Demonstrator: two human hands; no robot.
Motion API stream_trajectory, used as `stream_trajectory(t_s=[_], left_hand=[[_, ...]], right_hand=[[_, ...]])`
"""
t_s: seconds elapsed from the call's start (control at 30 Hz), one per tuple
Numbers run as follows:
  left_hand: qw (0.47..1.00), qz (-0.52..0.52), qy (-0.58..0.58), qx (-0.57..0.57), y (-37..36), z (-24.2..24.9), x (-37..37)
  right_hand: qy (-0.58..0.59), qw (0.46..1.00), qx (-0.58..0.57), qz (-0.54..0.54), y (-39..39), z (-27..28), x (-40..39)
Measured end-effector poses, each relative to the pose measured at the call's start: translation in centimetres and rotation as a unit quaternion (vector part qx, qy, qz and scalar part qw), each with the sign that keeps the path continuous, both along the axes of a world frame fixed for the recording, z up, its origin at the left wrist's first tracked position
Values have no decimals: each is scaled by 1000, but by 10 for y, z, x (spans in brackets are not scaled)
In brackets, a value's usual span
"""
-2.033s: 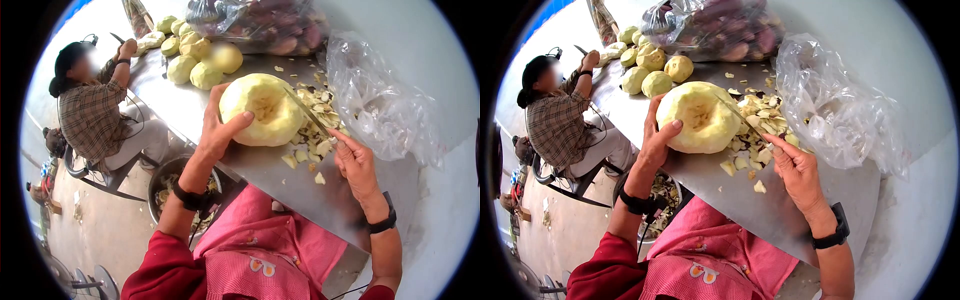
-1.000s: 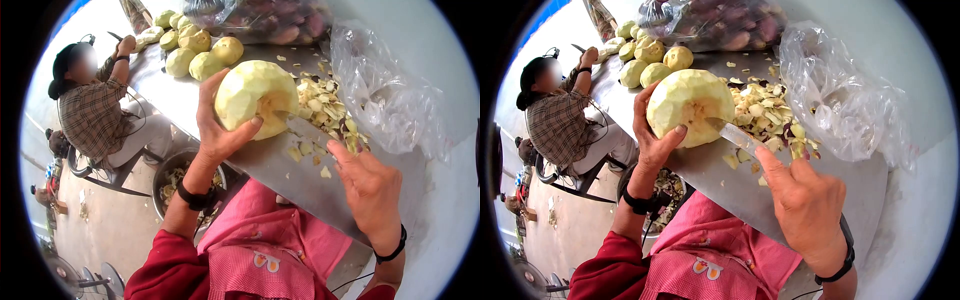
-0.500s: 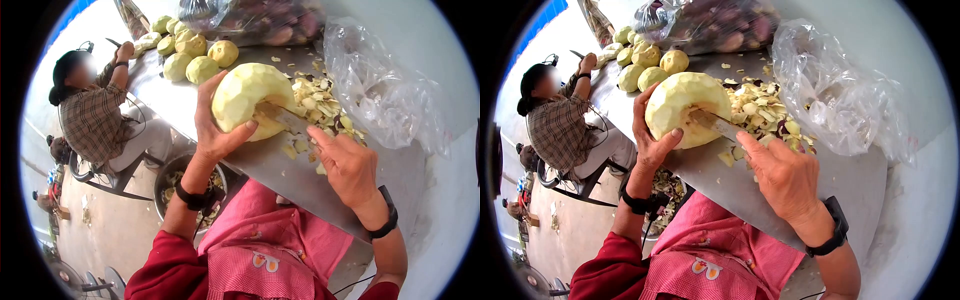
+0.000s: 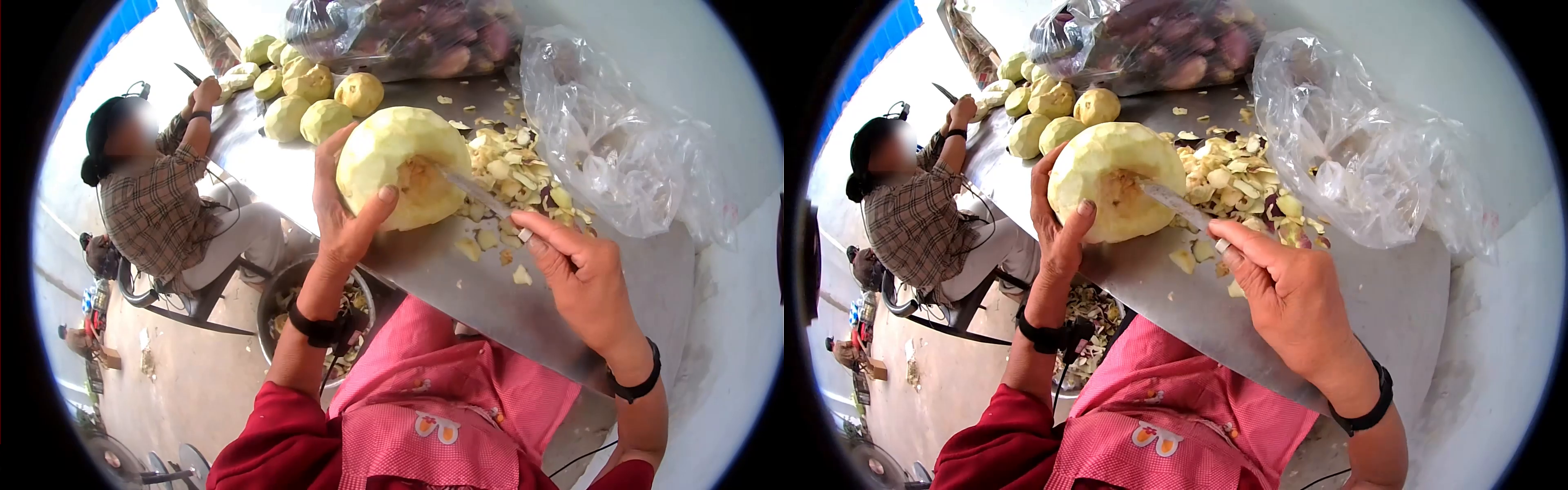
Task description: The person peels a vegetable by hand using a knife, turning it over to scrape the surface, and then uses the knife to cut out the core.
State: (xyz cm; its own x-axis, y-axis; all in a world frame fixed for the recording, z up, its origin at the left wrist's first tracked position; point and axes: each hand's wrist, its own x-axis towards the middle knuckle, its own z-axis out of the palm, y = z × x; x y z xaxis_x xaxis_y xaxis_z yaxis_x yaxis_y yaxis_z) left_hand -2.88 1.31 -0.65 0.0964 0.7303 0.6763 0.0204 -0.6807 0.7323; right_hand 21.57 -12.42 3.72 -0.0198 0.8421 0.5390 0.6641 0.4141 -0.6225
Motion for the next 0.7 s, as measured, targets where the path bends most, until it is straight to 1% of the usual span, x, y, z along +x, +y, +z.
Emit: stream_trajectory(t_s=[0.07,0.2,0.27,0.33,0.4,0.5,0.57,0.6,0.63,0.67,0.7], left_hand=[[1000,4,9,17,1,0,0],[999,2,27,26,-1,-1,-1],[999,-1,28,32,1,-2,-2],[998,13,39,47,4,-5,-3],[999,14,33,38,3,-4,-3],[999,5,26,27,-1,-1,0],[999,-1,28,28,-2,0,1],[997,-1,42,57,-1,1,0],[995,-3,58,83,0,0,0],[995,-7,63,79,-1,-1,-1],[994,1,64,84,1,-2,-1]], right_hand=[[87,982,-167,27,-3,11,0],[99,979,-176,30,0,10,2],[66,976,-208,7,-4,18,1],[67,977,-203,5,-9,25,-2],[70,978,-198,3,-10,26,-3],[49,981,-187,1,-8,26,-1],[13,985,-172,6,-5,26,-1],[19,985,-169,7,-3,27,-1],[4,990,-138,18,-1,26,-1],[-13,993,-112,27,-2,25,0],[-9,993,-114,25,-2,23,0]])
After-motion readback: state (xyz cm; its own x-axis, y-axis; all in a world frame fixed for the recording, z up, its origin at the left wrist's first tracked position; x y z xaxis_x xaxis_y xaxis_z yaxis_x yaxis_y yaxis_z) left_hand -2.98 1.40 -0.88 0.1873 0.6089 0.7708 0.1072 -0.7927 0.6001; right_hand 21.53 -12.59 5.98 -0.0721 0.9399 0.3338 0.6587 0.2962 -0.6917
